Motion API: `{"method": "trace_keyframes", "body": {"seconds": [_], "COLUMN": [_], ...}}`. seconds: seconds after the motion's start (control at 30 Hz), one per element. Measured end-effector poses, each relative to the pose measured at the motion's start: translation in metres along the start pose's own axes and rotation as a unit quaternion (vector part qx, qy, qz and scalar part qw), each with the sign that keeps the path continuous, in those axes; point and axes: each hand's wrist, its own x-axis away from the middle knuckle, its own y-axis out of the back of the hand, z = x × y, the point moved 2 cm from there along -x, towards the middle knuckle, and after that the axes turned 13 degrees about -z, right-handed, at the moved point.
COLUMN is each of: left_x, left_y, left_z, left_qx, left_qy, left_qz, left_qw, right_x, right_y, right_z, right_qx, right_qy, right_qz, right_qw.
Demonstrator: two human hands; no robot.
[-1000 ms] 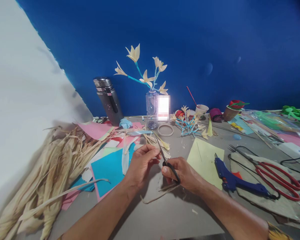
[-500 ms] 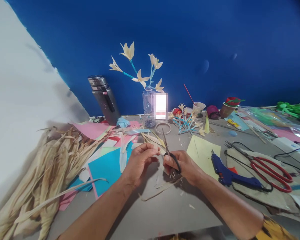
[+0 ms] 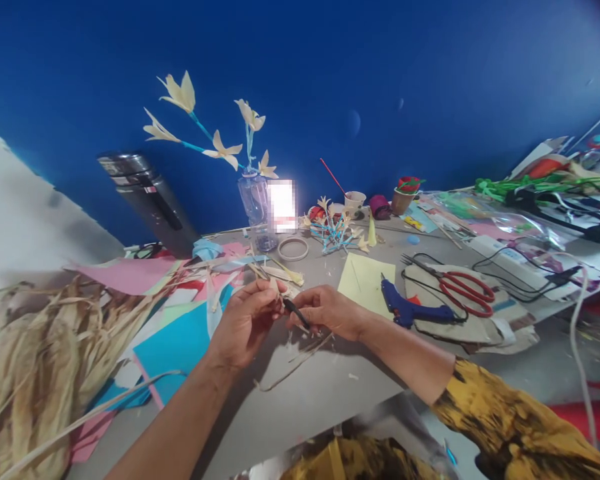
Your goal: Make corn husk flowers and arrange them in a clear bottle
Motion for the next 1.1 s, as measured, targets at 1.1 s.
{"method": "trace_keyframes", "body": {"seconds": [1.1], "left_x": [-0.066], "left_y": [-0.052], "left_z": [0.011], "left_qx": [-0.497], "left_qy": [-0.011], "left_qz": [0.094], "left_qw": [0.863], "right_x": [0.123], "right_y": [0.067], "right_z": [-0.067], "right_qx": [0.407], "right_qy": [0.347], "right_qz": [-0.276], "right_qw": [0.799]}}
